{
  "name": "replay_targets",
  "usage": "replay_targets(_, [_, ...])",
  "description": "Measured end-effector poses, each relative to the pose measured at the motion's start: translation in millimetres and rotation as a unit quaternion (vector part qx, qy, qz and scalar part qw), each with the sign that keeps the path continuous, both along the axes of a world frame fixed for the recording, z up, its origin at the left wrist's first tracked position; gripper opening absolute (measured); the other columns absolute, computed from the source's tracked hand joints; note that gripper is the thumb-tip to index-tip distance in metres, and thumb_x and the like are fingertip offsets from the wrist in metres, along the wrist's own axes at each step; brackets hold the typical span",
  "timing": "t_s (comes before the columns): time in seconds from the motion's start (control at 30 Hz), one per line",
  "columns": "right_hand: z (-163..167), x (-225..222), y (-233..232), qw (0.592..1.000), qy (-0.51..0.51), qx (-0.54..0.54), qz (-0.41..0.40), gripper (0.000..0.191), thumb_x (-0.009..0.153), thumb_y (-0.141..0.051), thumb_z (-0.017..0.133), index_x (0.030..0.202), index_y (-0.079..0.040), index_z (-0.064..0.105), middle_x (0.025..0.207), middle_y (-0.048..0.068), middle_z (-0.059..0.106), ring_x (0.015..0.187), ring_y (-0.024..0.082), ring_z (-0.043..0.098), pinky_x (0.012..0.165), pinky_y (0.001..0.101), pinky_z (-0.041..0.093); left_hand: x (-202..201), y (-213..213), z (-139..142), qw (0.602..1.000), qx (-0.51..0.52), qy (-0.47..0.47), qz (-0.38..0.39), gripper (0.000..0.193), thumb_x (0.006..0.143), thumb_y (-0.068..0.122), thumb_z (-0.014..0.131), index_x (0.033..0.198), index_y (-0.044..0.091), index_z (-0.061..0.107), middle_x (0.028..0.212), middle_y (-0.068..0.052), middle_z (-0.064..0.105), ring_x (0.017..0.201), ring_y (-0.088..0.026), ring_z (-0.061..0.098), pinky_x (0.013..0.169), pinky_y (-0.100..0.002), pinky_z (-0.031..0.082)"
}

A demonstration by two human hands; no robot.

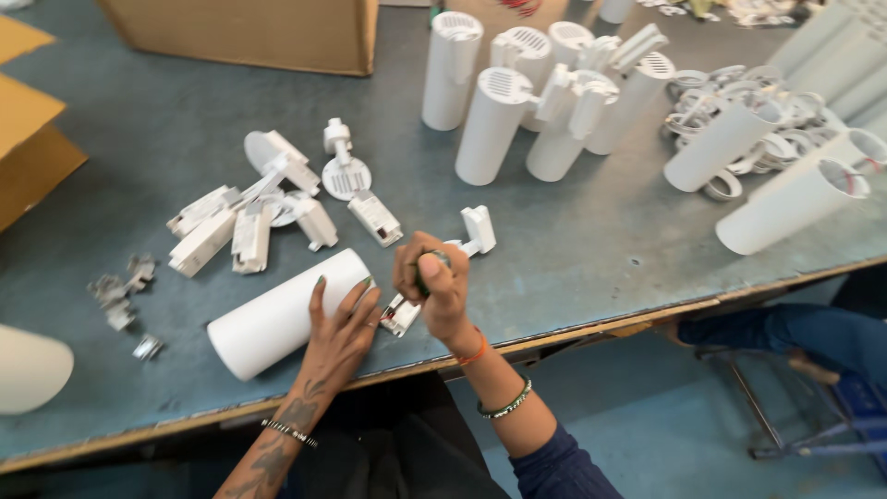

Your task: The person assembles white cylindrical light fixtures on a workbench. They pick up a cylinder, attach a mounting bracket with a screwdriver, insert a vented cap, and place the completed unit among others. The process is repeated for multiple units.

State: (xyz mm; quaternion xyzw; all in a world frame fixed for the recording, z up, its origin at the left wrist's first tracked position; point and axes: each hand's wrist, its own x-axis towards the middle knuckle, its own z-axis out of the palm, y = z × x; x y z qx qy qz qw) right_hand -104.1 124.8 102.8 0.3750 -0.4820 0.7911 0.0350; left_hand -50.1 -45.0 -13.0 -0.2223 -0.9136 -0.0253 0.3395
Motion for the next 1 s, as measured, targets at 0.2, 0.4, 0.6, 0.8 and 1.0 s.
replay_targets(0.2, [0.5, -1.3, -0.4, 1.000, 0.003, -0.003, -0.005, 0.050, 0.107, -0.042, 0.050, 0.076, -0.003, 0.045, 0.059, 0.006, 0.045, 0.049, 0.007, 0.031, 0.044, 0.0248, 0.024, 1.6, -0.8, 13.8, 1.000, 0.019, -0.006, 0.007, 0.011, 0.084, 0.015, 0.067, 0.093, 0.012, 0.073, 0.132, -0.002, 0.059, 0.139, -0.020, 0.044, 0.121, -0.069, 0.019])
replay_targets(0.4, [-0.4, -1.7, -0.1, 1.000, 0.002, -0.006, -0.004, 0.050, 0.106, -0.043, 0.050, 0.076, -0.003, 0.045, 0.059, 0.005, 0.044, 0.050, 0.007, 0.032, 0.044, 0.0250, 0.025, -1.4, -3.2, 24.2, 0.998, -0.035, -0.046, -0.019, 0.010, 0.082, 0.020, 0.068, 0.088, 0.014, 0.073, 0.132, -0.001, 0.059, 0.142, -0.021, 0.041, 0.120, -0.071, 0.014])
replay_targets(0.6, [-0.3, -2.7, -1.6, 1.000, 0.013, 0.005, -0.017, 0.051, 0.106, -0.044, 0.050, 0.075, -0.003, 0.045, 0.057, 0.004, 0.044, 0.048, 0.006, 0.031, 0.043, 0.0245, 0.025, -15.4, -2.2, 37.6, 0.990, -0.097, -0.094, -0.052, 0.011, 0.084, 0.021, 0.068, 0.078, 0.017, 0.077, 0.131, 0.003, 0.057, 0.144, -0.020, 0.039, 0.123, -0.071, 0.008])
replay_targets(0.8, [-1.3, -1.8, -0.5, 1.000, 0.007, -0.001, -0.012, 0.051, 0.107, -0.044, 0.050, 0.075, -0.004, 0.045, 0.058, 0.004, 0.042, 0.049, 0.007, 0.032, 0.043, 0.0246, 0.025, -20.8, 4.9, 50.0, 0.972, -0.179, -0.151, -0.036, 0.011, 0.079, 0.018, 0.069, 0.070, 0.017, 0.077, 0.130, 0.003, 0.057, 0.144, -0.019, 0.035, 0.120, -0.071, 0.007])
replay_targets(1.0, [-0.2, -3.0, -2.4, 1.000, 0.015, 0.007, -0.012, 0.051, 0.107, -0.044, 0.050, 0.076, -0.004, 0.045, 0.058, 0.004, 0.043, 0.049, 0.007, 0.032, 0.043, 0.0243, 0.025, -14.6, 3.7, 41.4, 0.993, -0.057, -0.098, -0.015, 0.009, 0.078, 0.015, 0.069, 0.071, 0.011, 0.074, 0.129, 0.000, 0.056, 0.141, -0.022, 0.039, 0.120, -0.071, 0.012])
